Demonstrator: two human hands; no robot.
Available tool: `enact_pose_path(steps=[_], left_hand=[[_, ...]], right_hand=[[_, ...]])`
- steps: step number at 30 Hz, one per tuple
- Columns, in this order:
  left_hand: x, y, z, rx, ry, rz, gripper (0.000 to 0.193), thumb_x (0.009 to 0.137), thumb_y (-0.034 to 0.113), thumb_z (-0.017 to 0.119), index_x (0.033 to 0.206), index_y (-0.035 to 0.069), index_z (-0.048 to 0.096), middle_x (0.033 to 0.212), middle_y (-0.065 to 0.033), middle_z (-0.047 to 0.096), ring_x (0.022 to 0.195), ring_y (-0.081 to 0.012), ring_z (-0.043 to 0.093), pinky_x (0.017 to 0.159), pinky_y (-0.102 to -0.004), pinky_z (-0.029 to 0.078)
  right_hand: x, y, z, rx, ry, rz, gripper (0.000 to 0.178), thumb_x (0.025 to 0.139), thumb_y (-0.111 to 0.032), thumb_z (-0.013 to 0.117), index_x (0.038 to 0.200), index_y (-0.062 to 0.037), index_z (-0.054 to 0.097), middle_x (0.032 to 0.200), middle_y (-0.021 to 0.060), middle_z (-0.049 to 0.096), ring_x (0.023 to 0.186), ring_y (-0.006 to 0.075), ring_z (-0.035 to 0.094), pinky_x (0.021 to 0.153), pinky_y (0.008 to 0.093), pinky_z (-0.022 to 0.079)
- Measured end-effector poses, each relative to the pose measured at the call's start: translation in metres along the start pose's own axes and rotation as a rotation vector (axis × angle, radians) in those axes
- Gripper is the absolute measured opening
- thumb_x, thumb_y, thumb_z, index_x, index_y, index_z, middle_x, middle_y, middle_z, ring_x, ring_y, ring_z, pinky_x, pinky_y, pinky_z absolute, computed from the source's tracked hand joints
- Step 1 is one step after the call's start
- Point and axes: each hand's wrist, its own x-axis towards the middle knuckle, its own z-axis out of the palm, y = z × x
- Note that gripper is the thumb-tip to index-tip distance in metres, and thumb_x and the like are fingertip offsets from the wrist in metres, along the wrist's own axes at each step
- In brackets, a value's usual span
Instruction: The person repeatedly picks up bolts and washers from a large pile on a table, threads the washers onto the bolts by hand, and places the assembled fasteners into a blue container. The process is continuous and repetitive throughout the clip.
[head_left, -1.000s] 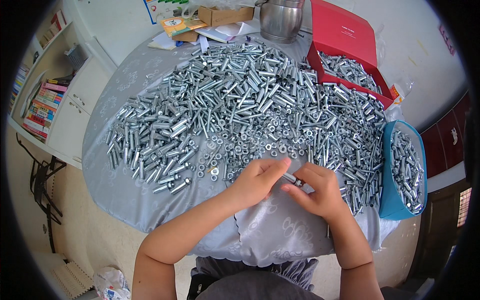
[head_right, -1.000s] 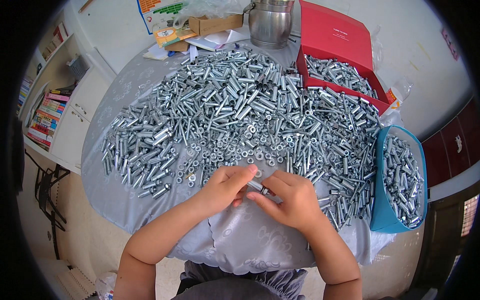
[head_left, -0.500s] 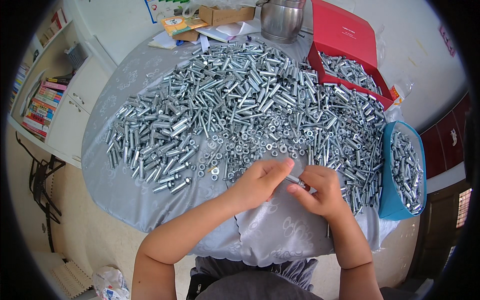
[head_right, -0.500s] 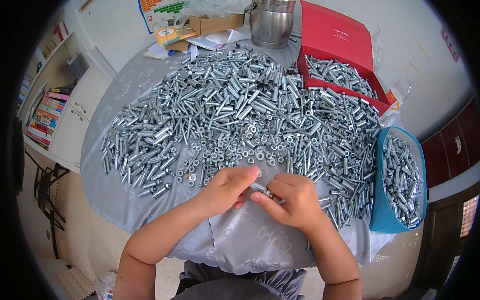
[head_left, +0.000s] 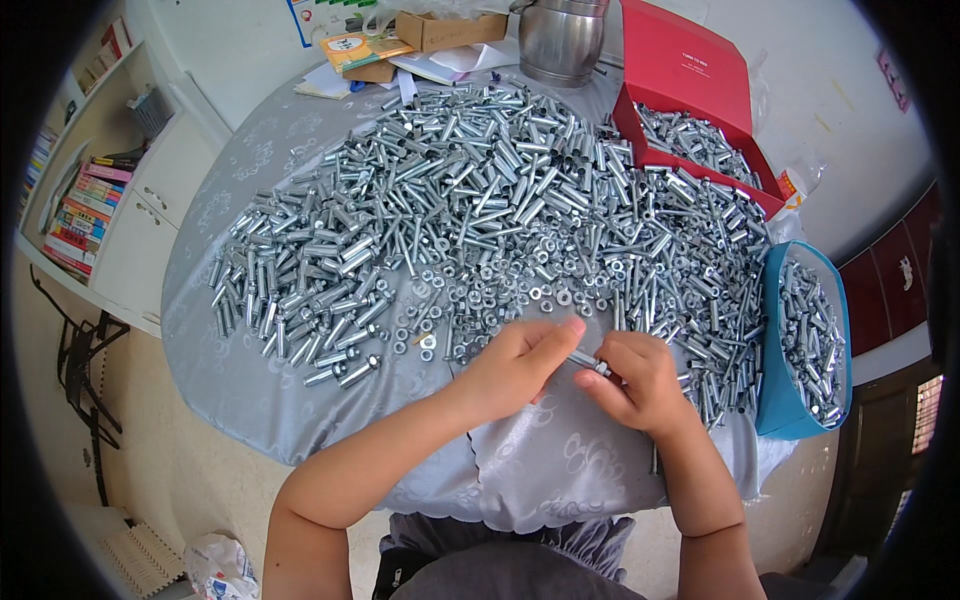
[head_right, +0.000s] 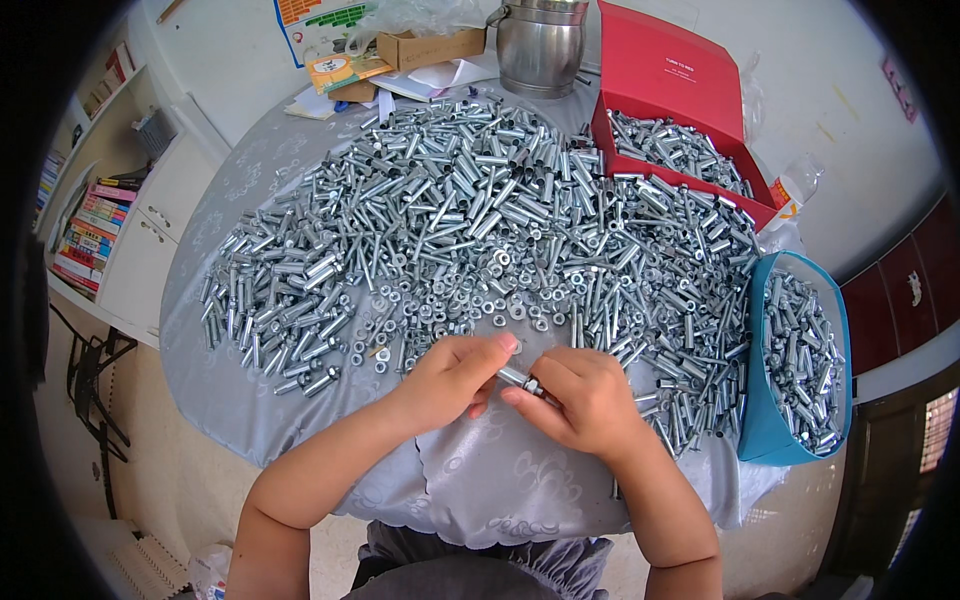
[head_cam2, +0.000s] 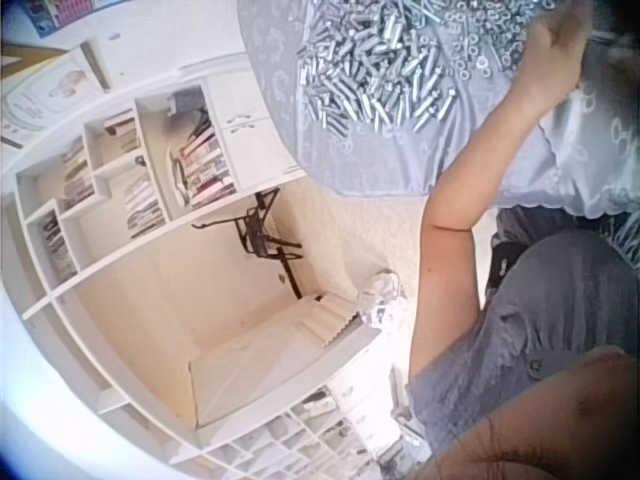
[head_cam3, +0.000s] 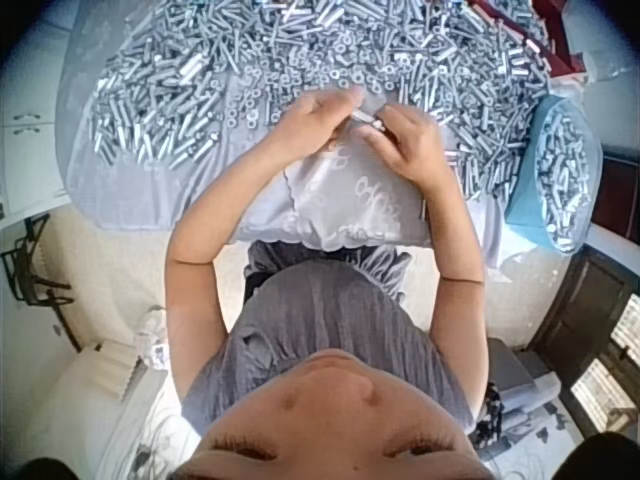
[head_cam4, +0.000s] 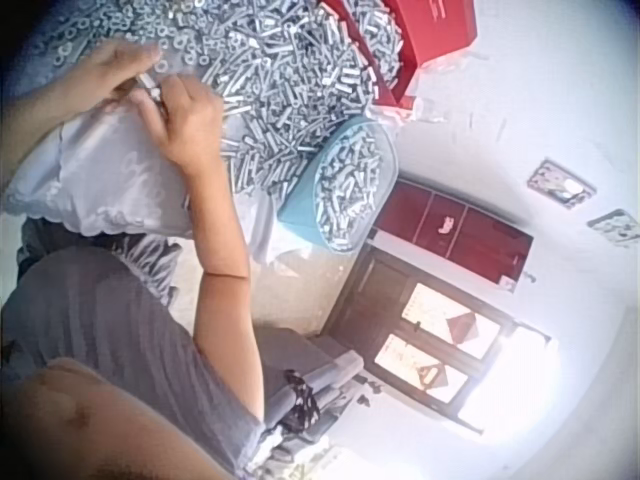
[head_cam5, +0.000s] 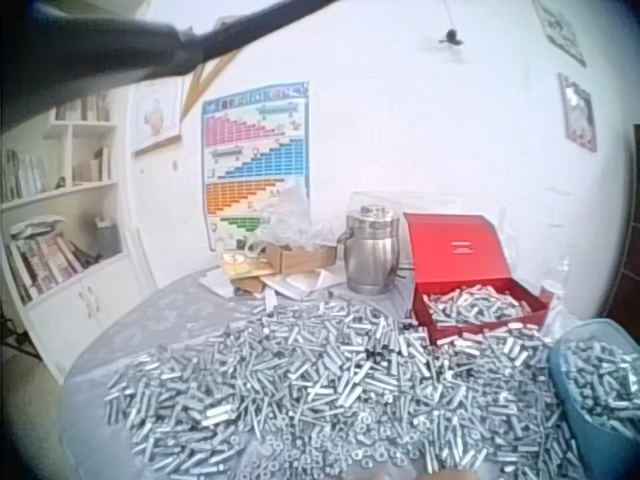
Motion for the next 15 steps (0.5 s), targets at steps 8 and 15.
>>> enact_pose_path(steps=[8,15], left_hand=[[-0.006,0.011,0.001,0.305,0.065,0.25,0.05,0.091,0.042,0.045,0.062,0.001,0.048,0.052,-0.0033,0.042,0.051,-0.0122,0.039,0.049,-0.029,0.033],[-0.008,0.015,-0.003,0.459,0.064,0.506,0.042,0.09,0.034,0.049,0.065,0.0,0.049,0.057,-0.0074,0.043,0.052,-0.0178,0.039,0.05,-0.0305,0.034]], right_hand=[[-0.01,-0.001,0.007,0.423,-0.082,0.344,0.034,0.088,-0.022,0.053,0.062,-0.0013,0.046,0.05,0.0067,0.04,0.044,0.0158,0.041,0.042,0.0301,0.033],[-0.014,-0.005,0.013,0.938,-0.095,0.521,0.038,0.093,-0.024,0.045,0.061,-0.0029,0.046,0.055,-0.0022,0.045,0.051,0.0057,0.039,0.046,0.0233,0.033]])
